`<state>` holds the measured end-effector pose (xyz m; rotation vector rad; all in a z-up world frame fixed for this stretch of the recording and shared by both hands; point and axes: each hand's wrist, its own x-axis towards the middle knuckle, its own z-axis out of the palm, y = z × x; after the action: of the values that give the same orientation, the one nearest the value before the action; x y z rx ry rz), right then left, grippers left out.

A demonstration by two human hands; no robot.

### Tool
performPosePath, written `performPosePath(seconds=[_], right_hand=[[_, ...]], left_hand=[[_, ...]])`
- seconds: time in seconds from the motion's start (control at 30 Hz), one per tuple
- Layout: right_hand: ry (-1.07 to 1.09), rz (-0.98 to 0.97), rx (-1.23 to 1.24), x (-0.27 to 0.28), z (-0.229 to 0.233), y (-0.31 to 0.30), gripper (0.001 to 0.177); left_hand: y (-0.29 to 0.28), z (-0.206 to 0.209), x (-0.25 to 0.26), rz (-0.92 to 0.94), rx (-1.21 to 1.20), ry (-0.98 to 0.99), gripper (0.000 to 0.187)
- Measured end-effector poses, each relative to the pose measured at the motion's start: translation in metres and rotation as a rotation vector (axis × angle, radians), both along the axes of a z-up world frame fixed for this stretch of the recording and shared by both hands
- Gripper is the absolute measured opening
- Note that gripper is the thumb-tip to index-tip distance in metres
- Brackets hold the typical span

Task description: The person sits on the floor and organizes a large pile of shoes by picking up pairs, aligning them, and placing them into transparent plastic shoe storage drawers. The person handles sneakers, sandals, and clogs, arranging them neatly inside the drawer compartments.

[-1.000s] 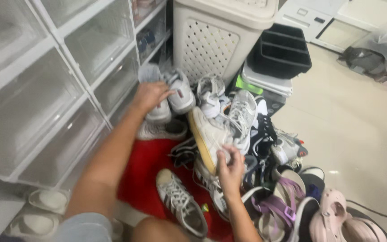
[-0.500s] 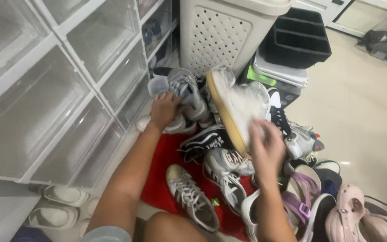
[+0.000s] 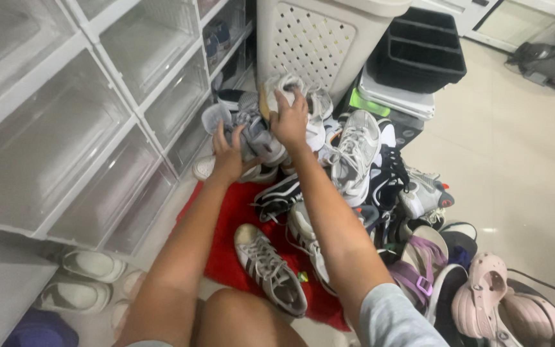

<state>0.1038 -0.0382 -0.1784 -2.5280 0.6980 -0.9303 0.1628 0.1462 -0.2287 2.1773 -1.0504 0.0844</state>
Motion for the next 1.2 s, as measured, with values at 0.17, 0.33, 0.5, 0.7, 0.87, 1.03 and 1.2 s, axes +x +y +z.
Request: performPosePath(seconds=[0.17,0.33,0.5,0.7,0.87,1.03,1.2], right_hand=[[-0.158,0.233,0.054,-0.061,0.005,0.022,0.057],[-0.004,0.514,0.176,-0.181,-0.019,0.094,0.032],[0.249,0.511,0.432,-0.27,-0.057,0.149,0.032],[0.449,0.396,0.695,-0.328,-0.113,0.165,0.067],[0.58,0.277,0.416,-0.322,-0.164,0.171,0.067],[0.61,0.23,0.289,-0.304,-0.167,0.167,0.061],[0.625,0.28,0.287,-0.278,-0.135,0.169,0.069]], left_hand=[[0.03,-0.021,-0.019,-0.108,-0.27,0.206,0.107],[0.054,-0.056,-0.046,-0.081,-0.374,0.101,0.09],[0.093,-0.093,-0.115,-0.268,-0.201,0.382,0.039],[0.117,-0.1,-0.201,-0.419,0.353,0.467,0.059],[0.113,-0.103,-0.231,-0.256,0.309,0.307,0.056],[0.109,-0.109,-0.225,-0.157,0.268,0.359,0.033],[0.125,-0.092,-0.199,-0.135,0.149,0.296,0.035]])
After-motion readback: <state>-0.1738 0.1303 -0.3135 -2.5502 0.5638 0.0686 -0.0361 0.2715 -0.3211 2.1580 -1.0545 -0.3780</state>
